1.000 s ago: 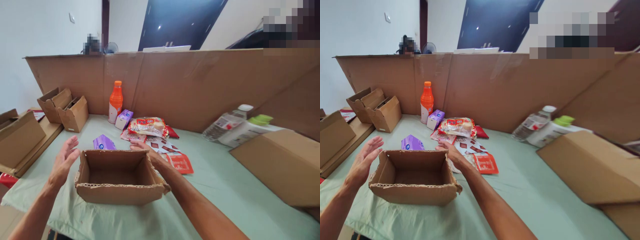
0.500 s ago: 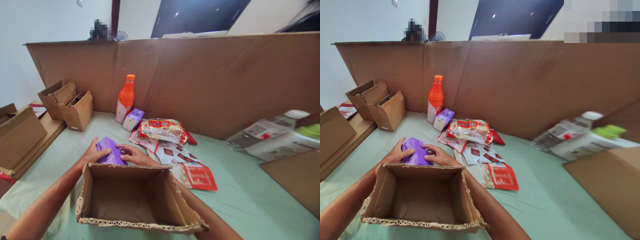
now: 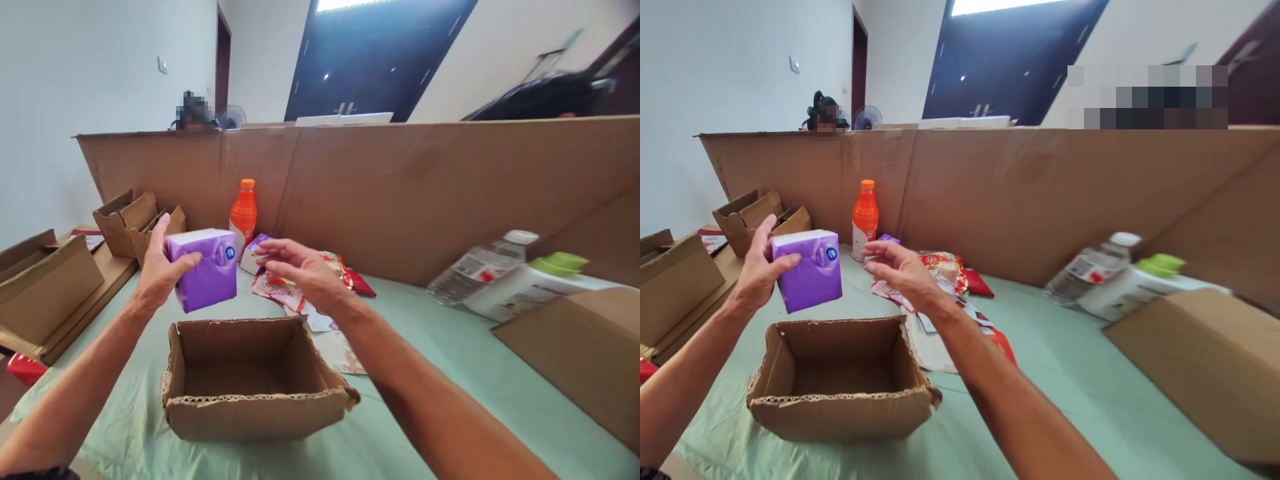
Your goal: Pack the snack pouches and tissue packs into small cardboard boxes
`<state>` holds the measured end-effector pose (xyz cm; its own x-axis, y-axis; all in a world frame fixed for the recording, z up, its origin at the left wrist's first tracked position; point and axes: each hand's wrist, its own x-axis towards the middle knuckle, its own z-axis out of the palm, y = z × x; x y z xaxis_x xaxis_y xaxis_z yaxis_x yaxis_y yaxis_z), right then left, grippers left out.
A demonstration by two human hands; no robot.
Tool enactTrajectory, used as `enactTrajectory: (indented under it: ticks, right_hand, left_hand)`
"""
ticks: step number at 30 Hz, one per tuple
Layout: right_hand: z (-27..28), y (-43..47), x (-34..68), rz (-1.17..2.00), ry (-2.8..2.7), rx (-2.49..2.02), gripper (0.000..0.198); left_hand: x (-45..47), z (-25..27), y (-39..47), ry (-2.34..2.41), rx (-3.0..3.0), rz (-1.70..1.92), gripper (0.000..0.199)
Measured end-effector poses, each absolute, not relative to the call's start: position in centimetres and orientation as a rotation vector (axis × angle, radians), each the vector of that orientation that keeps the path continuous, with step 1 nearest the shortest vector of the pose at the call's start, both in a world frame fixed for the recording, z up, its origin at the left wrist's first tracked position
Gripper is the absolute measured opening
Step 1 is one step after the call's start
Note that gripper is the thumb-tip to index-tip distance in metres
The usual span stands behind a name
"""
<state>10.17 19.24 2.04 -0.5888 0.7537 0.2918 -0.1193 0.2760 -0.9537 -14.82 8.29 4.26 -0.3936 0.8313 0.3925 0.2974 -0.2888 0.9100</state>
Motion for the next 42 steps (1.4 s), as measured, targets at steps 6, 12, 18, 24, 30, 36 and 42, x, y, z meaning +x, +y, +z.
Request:
enactTrajectory:
  ticks: [6, 12, 18, 24, 30, 36, 42]
  right_hand:
    - [9.7, 16.3, 13.0, 1.123, -2.005, -0.437, 0.063]
    - [13.4, 11.7, 13.5, 0.852, -2.368, -0.333, 0.089]
    - [12.4, 8.1, 15.2, 0.465, -2.382, -0.462, 0.066]
    - [9.8, 7.3, 16.1, 0.323, -2.477, -0.515, 0.067]
    - [8.9, 6.5, 13.9, 0.227, -2.468, -0.517, 0.060]
    - [9.6, 6.7, 15.0, 0.206, -2.474, -0.630, 0.066]
    - [10.2, 6.2, 16.3, 0.052, -2.535, -0.696, 0.057]
  left_hand:
    - [-12.0, 10.5, 4.6, 1.304, 1.785, 1.668, 0.118]
    - [-8.1, 12.8, 2.5, 1.201, 2.112, 1.323, 0.106]
    - [-7.7, 11.3, -0.4, 1.192, 2.195, 1.347, 0.100]
    - [-10.8, 4.3, -5.6, 1.375, 2.048, 1.422, 0.098]
    - [-11.5, -1.9, -7.5, 1.552, 1.916, 1.322, 0.088]
    - [-11.0, -2.1, -7.3, 1.591, 2.115, 1.360, 0.057]
    - [-10.8, -2.4, -7.8, 1.575, 2.211, 1.400, 0.037]
